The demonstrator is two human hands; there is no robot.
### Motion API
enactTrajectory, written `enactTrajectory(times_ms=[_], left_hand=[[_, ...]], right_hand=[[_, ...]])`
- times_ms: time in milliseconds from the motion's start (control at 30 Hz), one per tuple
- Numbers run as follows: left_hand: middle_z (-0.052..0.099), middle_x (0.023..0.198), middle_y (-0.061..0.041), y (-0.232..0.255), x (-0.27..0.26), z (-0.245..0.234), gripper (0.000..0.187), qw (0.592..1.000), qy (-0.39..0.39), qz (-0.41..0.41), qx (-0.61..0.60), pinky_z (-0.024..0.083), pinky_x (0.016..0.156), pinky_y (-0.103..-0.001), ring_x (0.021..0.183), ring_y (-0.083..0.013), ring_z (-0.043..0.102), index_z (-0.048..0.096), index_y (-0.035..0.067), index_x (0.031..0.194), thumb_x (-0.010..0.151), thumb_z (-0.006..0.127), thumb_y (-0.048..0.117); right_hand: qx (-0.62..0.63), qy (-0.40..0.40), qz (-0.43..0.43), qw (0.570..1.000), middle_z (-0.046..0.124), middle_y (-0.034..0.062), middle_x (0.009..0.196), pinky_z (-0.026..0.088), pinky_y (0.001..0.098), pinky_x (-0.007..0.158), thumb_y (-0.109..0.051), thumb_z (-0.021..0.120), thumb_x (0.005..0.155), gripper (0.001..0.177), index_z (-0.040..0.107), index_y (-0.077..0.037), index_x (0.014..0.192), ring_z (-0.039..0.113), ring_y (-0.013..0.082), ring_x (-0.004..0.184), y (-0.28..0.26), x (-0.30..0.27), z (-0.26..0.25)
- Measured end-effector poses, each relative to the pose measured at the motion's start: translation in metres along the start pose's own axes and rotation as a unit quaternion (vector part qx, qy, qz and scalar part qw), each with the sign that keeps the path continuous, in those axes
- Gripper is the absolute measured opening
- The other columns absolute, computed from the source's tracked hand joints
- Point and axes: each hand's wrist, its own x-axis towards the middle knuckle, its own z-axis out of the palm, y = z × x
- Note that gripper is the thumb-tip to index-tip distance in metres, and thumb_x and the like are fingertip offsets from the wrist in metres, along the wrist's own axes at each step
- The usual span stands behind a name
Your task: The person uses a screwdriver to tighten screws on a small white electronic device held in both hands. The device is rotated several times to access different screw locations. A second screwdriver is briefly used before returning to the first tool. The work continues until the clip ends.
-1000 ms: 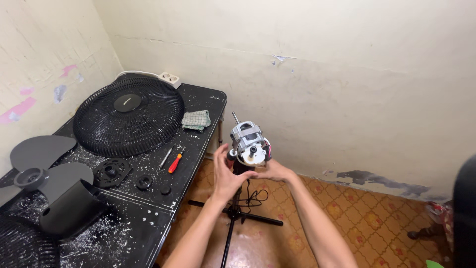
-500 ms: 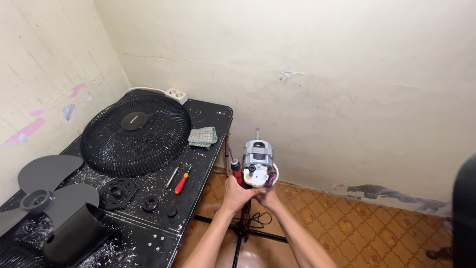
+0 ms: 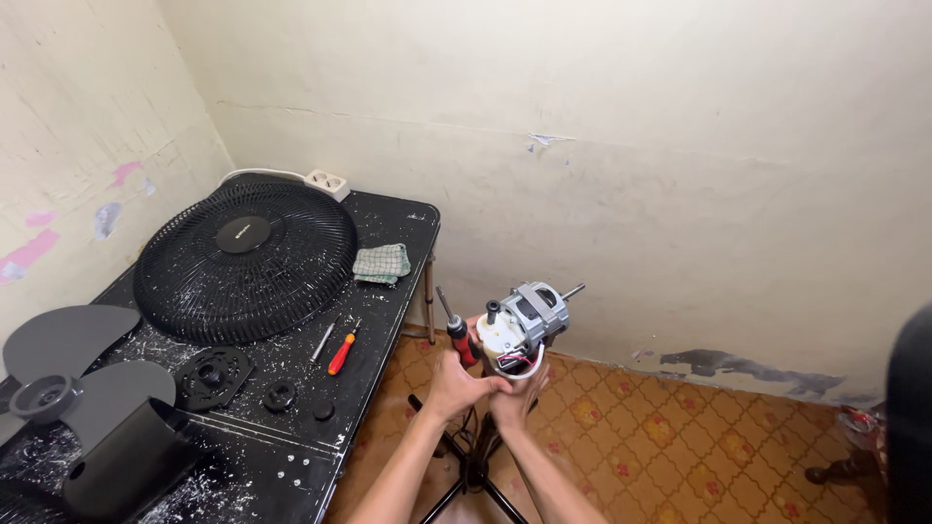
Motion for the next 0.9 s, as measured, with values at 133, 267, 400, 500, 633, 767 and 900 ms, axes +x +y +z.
enactTrajectory(times_ms=[133, 267, 400, 500, 633, 767, 900], left_hand=[[0.062, 0.132, -0.011, 0.01, -0.008, -0.003, 0.1, 1.0, 0.004, -0.021, -0.022, 0.051, 0.106, -0.033, 0.123, -0.0186, 0.062, 0.046, 0.001, 0.142, 0.065, 0.097, 0.037], [0.058, 0.136, -0.013, 0.013, -0.012, -0.013, 0.076, 0.999, 0.032, -0.001, 0.019, 0.051, 0.102, -0.033, 0.12, -0.0193, 0.059, 0.049, -0.001, 0.128, 0.072, 0.095, 0.023], [0.053, 0.129, -0.015, 0.011, -0.024, -0.019, 0.075, 0.998, 0.042, -0.047, 0.023, 0.048, 0.094, -0.033, 0.109, -0.019, 0.054, 0.048, 0.002, 0.129, 0.07, 0.092, 0.017], [0.049, 0.144, -0.014, 0.008, -0.032, -0.022, 0.059, 0.997, 0.017, 0.012, -0.081, 0.047, 0.106, -0.033, 0.126, -0.0184, 0.054, 0.044, 0.002, 0.122, 0.08, 0.083, 0.017], [0.051, 0.145, -0.015, 0.011, -0.041, -0.032, 0.044, 0.996, -0.008, 0.021, -0.086, 0.044, 0.111, -0.034, 0.128, -0.019, 0.054, 0.047, 0.002, 0.126, 0.089, 0.07, 0.013], [0.06, 0.124, -0.013, 0.017, -0.043, -0.031, 0.037, 0.996, 0.006, -0.052, -0.071, 0.054, 0.096, -0.033, 0.11, -0.0151, 0.062, 0.049, 0.001, 0.117, 0.091, 0.073, 0.012], [0.067, 0.113, -0.013, 0.025, -0.04, -0.033, 0.034, 0.997, 0.012, -0.068, -0.023, 0.053, 0.092, -0.032, 0.103, -0.0135, 0.061, 0.055, -0.003, 0.114, 0.091, 0.077, 0.01]], right_hand=[[0.002, -0.049, 0.011, 0.999, 0.047, 0.0224, 0.133, 0.029, 0.0582, 0.107, -0.02, 0.081, 0.065, 0.092, 0.037, 0.0, 0.143, 0.042, 0.0419, 0.129, 0.002, -0.005, -0.006], [-0.037, -0.172, 0.086, 0.981, 0.047, 0.022, 0.127, 0.035, 0.0537, 0.109, -0.025, 0.083, 0.072, 0.08, 0.038, -0.001, 0.134, 0.045, 0.039, 0.127, -0.013, 0.0, -0.029], [0.095, -0.065, -0.077, 0.99, 0.043, 0.0226, 0.141, 0.036, 0.0509, 0.112, -0.019, 0.076, 0.076, 0.079, 0.038, -0.003, 0.143, 0.043, 0.0401, 0.132, -0.043, 0.005, -0.087], [0.066, -0.065, -0.221, 0.971, 0.043, 0.0207, 0.149, 0.033, 0.0509, 0.119, -0.017, 0.076, 0.078, 0.06, 0.054, -0.011, 0.134, 0.04, 0.04, 0.142, -0.072, 0.023, -0.127], [0.002, -0.154, -0.362, 0.919, 0.042, 0.0192, 0.149, 0.033, 0.0536, 0.117, -0.028, 0.086, 0.076, 0.047, 0.069, -0.019, 0.119, 0.035, 0.0421, 0.143, -0.107, 0.066, -0.153], [-0.031, -0.182, -0.407, 0.894, 0.041, 0.0177, 0.15, 0.035, 0.054, 0.115, -0.04, 0.087, 0.077, 0.041, 0.074, -0.022, 0.111, 0.033, 0.0433, 0.142, -0.127, 0.074, -0.166], [-0.025, -0.194, -0.392, 0.899, 0.041, 0.0188, 0.151, 0.035, 0.0539, 0.114, -0.038, 0.087, 0.076, 0.039, 0.076, -0.02, 0.11, 0.033, 0.0431, 0.143, -0.132, 0.071, -0.165]])
